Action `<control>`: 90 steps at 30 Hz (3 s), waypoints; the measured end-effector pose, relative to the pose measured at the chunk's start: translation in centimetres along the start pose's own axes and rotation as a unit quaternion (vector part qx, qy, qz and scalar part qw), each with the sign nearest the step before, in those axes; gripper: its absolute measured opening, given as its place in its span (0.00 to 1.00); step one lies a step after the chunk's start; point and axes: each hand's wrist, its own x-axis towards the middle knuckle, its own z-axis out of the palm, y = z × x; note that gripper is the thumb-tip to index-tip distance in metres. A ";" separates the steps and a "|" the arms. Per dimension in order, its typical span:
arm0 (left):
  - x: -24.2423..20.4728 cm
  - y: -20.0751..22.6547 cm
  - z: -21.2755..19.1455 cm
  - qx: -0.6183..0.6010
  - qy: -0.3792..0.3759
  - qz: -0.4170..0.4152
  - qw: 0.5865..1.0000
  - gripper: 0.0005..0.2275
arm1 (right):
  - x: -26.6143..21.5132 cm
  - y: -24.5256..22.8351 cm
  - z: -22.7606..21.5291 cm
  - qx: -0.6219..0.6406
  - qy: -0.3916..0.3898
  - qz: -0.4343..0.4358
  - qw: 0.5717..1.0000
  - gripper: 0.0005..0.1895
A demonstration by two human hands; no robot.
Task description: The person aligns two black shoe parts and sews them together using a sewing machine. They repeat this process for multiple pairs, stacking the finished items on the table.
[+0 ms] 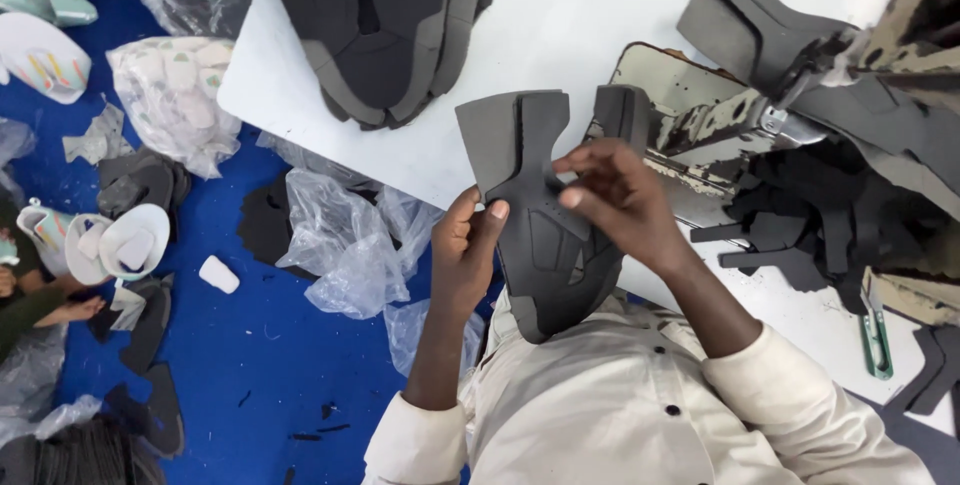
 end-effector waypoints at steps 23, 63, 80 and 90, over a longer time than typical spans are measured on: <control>-1.1 2.0 0.4 0.092 -0.022 0.070 0.993 0.11 | -3.0 -1.8 2.9 -0.312 0.033 -0.163 0.935 0.11; -2.6 0.4 2.1 0.155 -0.039 0.173 0.972 0.08 | -5.7 -1.1 1.3 -0.414 0.053 -0.347 0.840 0.29; -2.5 0.8 2.5 0.130 -0.071 0.186 0.971 0.07 | -6.4 -1.5 0.8 -0.394 0.059 -0.321 0.859 0.23; -2.5 0.7 2.6 0.111 -0.091 0.179 0.973 0.08 | -7.4 -1.2 0.4 -0.402 0.058 -0.307 0.860 0.22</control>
